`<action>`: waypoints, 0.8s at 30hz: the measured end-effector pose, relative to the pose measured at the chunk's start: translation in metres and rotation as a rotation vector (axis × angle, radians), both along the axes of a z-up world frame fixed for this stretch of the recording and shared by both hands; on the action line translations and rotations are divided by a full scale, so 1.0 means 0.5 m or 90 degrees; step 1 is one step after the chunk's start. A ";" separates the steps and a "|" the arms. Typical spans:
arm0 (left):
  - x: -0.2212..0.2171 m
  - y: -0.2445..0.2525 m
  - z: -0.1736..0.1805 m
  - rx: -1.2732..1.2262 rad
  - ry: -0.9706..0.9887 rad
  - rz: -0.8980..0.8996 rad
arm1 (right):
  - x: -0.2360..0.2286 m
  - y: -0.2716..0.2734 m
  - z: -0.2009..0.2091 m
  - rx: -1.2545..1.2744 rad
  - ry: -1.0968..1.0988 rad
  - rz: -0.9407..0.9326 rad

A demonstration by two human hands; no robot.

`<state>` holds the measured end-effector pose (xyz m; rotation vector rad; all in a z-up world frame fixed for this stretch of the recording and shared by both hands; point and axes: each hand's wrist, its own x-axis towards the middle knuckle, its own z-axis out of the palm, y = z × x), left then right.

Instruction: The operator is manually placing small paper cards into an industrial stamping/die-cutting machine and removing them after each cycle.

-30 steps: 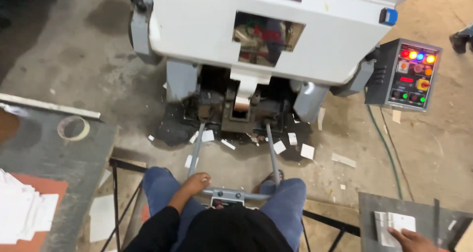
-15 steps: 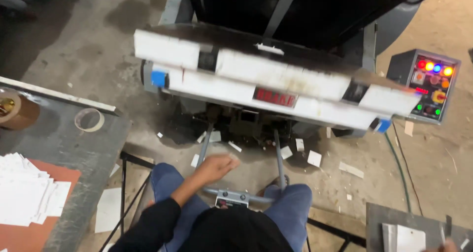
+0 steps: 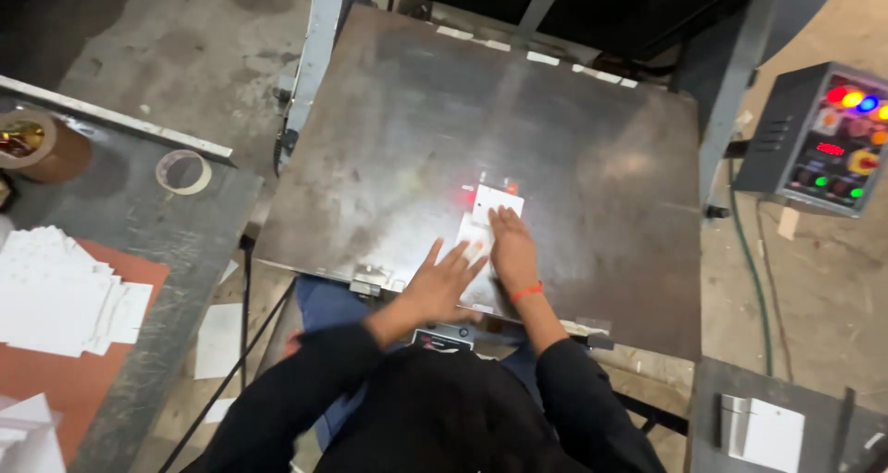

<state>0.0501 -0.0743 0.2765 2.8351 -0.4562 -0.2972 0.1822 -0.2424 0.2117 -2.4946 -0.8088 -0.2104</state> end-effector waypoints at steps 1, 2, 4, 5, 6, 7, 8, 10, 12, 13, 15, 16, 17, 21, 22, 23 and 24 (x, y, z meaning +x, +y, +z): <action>-0.047 0.017 -0.034 -0.054 -0.046 -0.013 | 0.002 0.011 -0.013 -0.036 0.002 0.015; -0.095 0.035 -0.066 -0.107 -0.092 -0.025 | 0.003 0.023 -0.027 -0.072 0.005 0.030; -0.158 0.123 -0.116 -0.075 -0.157 0.035 | 0.036 0.029 -0.023 -0.101 -0.036 0.061; -0.183 0.173 -0.138 -0.036 -0.232 0.092 | 0.062 0.041 -0.017 -0.124 -0.088 0.089; -0.216 0.228 -0.099 -0.034 -0.233 0.098 | 0.096 0.037 -0.024 -0.123 -0.089 0.095; -0.244 0.284 -0.060 -0.035 -0.349 0.187 | 0.139 0.039 -0.028 -0.109 -0.108 0.099; -0.275 0.339 -0.020 -0.035 -0.466 0.275 | 0.182 0.041 -0.030 -0.095 -0.127 0.104; -0.395 0.455 -0.050 0.098 -0.496 0.431 | 0.271 0.059 0.004 -0.117 -0.095 0.130; -0.493 0.544 -0.058 0.233 -0.521 0.582 | 0.349 0.095 0.097 -0.134 -0.060 0.153; -0.536 0.575 -0.049 0.349 -0.467 0.683 | 0.377 0.120 0.170 -0.227 0.031 0.149; -0.621 0.633 -0.092 0.478 -0.413 0.781 | 0.441 0.158 0.267 -0.308 0.119 0.149; -0.662 0.666 -0.143 0.481 -0.388 0.795 | 0.478 0.171 0.291 -0.218 0.095 0.164; -0.693 0.702 -0.197 0.479 -0.365 0.803 | 0.516 0.173 0.317 -0.129 0.071 0.172; -0.652 0.656 -0.148 0.331 -0.429 0.792 | 0.343 0.143 0.477 0.141 -0.051 0.172; -0.620 0.626 -0.112 0.388 -0.442 0.792 | 0.284 0.116 0.478 0.186 -0.092 0.117; -0.593 0.594 -0.076 0.445 -0.453 0.792 | 0.223 0.094 0.478 0.229 -0.131 0.063; -0.562 0.570 -0.083 0.440 -0.456 0.785 | 0.172 0.031 0.441 0.228 -0.134 0.055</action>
